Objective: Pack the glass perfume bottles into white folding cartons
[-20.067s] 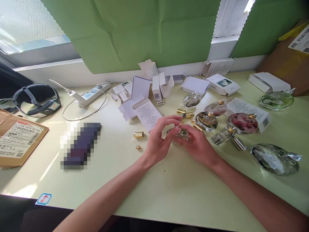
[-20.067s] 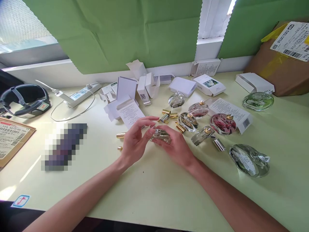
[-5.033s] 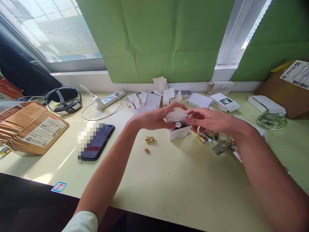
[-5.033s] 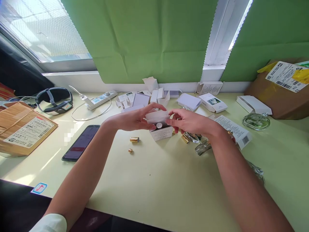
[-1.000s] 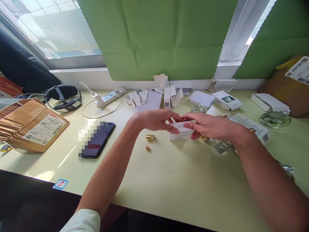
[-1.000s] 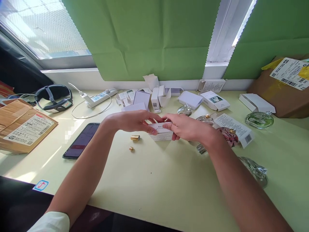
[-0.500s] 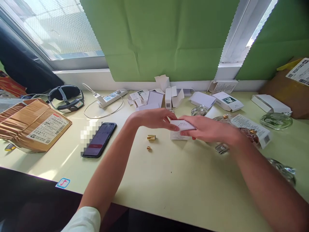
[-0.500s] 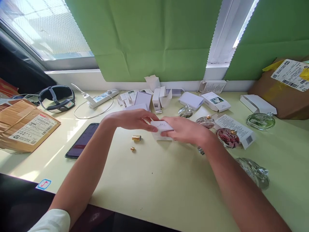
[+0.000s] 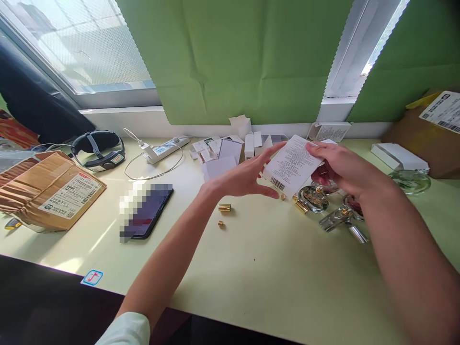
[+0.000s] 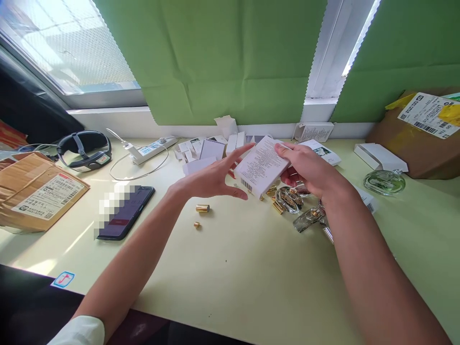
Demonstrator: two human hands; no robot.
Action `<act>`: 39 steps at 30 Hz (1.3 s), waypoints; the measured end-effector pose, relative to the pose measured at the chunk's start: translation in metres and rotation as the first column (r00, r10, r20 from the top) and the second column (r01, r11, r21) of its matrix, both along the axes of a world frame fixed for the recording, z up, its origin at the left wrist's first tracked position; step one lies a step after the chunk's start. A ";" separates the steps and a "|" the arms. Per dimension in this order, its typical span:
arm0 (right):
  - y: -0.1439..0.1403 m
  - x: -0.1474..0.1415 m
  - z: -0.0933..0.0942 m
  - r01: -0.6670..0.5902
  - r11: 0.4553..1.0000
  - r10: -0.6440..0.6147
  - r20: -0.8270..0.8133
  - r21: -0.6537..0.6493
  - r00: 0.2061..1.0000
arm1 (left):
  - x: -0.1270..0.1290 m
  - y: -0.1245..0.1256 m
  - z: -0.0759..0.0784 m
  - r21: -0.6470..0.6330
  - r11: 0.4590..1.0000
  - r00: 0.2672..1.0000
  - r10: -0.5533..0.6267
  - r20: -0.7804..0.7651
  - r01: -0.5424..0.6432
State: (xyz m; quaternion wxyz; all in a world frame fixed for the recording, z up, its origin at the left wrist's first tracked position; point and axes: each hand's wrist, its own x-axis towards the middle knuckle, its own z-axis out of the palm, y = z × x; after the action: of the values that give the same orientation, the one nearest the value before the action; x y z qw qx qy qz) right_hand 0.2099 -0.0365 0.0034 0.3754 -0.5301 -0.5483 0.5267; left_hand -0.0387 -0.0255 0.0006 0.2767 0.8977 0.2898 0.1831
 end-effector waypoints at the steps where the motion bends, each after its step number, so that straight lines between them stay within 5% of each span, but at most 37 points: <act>1: 0.001 0.000 0.000 -0.003 1.000 0.003 -0.026 0.006 1.000 | 0.001 -0.001 0.001 0.018 1.000 1.000 0.011 0.000 -0.011; 11: 0.000 -0.008 0.002 0.031 0.998 -0.027 -0.080 0.050 0.996 | 0.001 -0.004 0.007 0.250 0.967 0.999 0.042 -0.008 -0.039; 19: 0.000 -0.008 -0.002 -0.041 0.994 0.033 -0.072 -0.104 0.997 | -0.001 -0.004 0.013 0.356 0.929 0.993 0.067 0.100 -0.099; 22: -0.004 -0.015 -0.006 -0.168 0.968 0.160 -0.056 -0.188 0.985 | -0.007 -0.010 0.024 0.251 0.962 0.988 0.080 0.134 -0.112; 29: -0.010 -0.040 -0.019 -0.327 0.916 0.316 -0.084 -0.231 0.945 | -0.026 -0.021 0.050 -0.055 0.992 0.993 0.109 -0.047 -0.112; 34: -0.013 -0.055 -0.038 -0.483 0.840 0.449 -0.183 -0.246 0.875 | -0.029 -0.017 0.046 -0.209 0.970 0.968 0.069 -0.243 -0.121; 39: -0.007 -0.062 -0.059 -0.501 0.801 0.448 -0.227 -0.327 0.864 | -0.028 -0.010 0.034 -0.340 0.928 0.929 0.015 -0.370 -0.151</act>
State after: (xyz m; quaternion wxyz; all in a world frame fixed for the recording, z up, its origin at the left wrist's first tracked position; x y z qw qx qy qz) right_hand 0.1481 -0.0433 -0.0560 0.1600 -0.3994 -0.5252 0.7342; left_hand -0.0672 -0.0358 0.0350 0.3714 0.8361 0.4027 -0.0298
